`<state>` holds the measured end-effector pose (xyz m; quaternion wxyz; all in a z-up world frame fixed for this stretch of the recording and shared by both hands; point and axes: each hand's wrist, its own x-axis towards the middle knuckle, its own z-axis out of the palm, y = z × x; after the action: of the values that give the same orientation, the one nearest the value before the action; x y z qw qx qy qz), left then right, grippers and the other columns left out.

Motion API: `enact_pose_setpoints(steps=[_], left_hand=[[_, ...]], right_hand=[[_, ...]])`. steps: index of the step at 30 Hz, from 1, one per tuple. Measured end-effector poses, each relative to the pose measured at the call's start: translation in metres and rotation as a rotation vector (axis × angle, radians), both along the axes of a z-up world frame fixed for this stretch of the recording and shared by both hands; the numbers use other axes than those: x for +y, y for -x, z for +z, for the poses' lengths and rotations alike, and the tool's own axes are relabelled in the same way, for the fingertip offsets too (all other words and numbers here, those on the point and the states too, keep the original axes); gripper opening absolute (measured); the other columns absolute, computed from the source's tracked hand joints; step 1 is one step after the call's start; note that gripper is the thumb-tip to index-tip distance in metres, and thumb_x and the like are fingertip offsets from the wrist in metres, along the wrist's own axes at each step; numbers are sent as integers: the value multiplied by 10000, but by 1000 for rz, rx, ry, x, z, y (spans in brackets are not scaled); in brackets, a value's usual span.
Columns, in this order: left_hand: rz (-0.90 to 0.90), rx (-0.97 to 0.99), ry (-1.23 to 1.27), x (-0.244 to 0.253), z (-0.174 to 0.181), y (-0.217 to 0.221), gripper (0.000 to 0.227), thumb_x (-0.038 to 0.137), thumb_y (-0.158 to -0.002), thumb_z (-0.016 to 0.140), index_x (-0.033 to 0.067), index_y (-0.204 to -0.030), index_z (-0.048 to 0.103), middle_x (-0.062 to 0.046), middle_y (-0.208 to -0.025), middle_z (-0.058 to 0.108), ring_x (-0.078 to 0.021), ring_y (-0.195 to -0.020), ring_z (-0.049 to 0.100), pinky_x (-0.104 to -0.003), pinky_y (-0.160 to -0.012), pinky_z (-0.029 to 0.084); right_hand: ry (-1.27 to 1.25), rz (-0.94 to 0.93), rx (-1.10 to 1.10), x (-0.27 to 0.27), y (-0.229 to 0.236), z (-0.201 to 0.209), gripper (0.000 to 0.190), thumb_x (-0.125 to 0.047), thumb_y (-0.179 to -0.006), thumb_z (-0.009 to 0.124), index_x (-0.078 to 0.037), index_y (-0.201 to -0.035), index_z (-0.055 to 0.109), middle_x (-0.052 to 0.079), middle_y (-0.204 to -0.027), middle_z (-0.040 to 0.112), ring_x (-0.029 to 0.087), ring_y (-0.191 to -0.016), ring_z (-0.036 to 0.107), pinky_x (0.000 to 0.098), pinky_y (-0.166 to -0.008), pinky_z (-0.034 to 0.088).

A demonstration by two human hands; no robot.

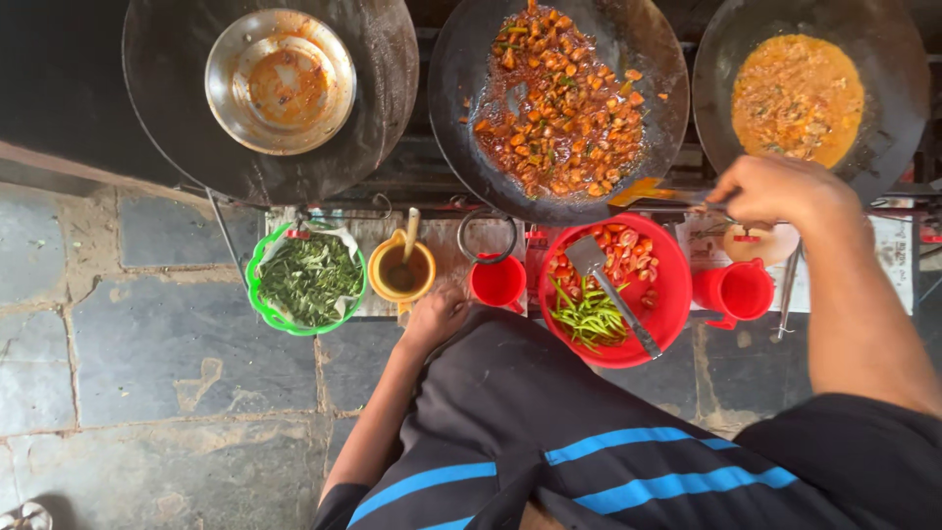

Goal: The person stir-fries meat in a wok using a spatula, adds chopped green chilies and tomatoes, and continues to mix the ingredients. They also stir a second wok containing a simmering sauce.

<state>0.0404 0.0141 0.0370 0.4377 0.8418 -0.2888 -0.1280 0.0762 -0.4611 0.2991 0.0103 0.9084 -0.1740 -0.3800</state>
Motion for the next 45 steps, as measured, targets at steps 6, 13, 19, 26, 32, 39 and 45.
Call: enact_pose_setpoints(steps=[6,13,19,26,32,39,45], left_hand=[[-5,-5,59,-2,2,5,118,113,-818,675,42,-912,680,-176,-983,673,-411,-818,655,-495,-675,531],[-33,8,-23,0,-15,2,155,114,-825,723,33,-809,592,-159,-815,629,-396,-785,640,-492,-681,504],[-49,-12,8,3,-22,-1,169,100,-823,725,39,-797,569,-159,-792,609,-394,-771,629,-488,-678,496],[-10,58,-90,4,-9,0,118,124,-835,700,58,-824,602,-149,-872,645,-392,-821,646,-498,-696,504],[-16,53,-154,4,-11,2,138,158,-830,713,68,-862,613,-135,-903,654,-389,-845,656,-506,-708,510],[-32,-27,-72,2,-37,7,103,163,-854,702,101,-851,619,-147,-882,687,-395,-813,679,-503,-703,534],[-103,106,-392,-11,-31,-6,208,261,-811,738,111,-928,653,-174,-922,724,-400,-868,696,-530,-741,542]], right_hand=[[-39,46,-249,56,-62,-20,260,-267,-794,713,-88,-975,763,185,-946,737,371,-893,728,515,-738,575],[-85,179,-354,59,-92,-32,144,-132,-705,683,-103,-804,783,157,-838,761,337,-817,742,485,-716,583],[117,184,-149,11,-13,-10,198,-277,-812,717,-128,-905,808,147,-948,771,321,-918,757,464,-790,595],[-104,46,-470,-9,-57,-77,332,-138,-669,731,-128,-995,793,179,-996,759,353,-1004,718,466,-829,570],[-126,128,-546,26,-110,-96,377,-150,-706,738,-149,-1079,794,199,-1002,751,372,-989,718,484,-842,567],[108,117,-253,-3,-31,-55,255,-257,-801,762,-151,-1028,811,145,-1008,774,327,-952,756,468,-809,603],[-26,-52,-288,-22,-53,-91,303,-164,-806,712,-189,-1098,788,154,-983,786,307,-931,768,470,-803,603]])
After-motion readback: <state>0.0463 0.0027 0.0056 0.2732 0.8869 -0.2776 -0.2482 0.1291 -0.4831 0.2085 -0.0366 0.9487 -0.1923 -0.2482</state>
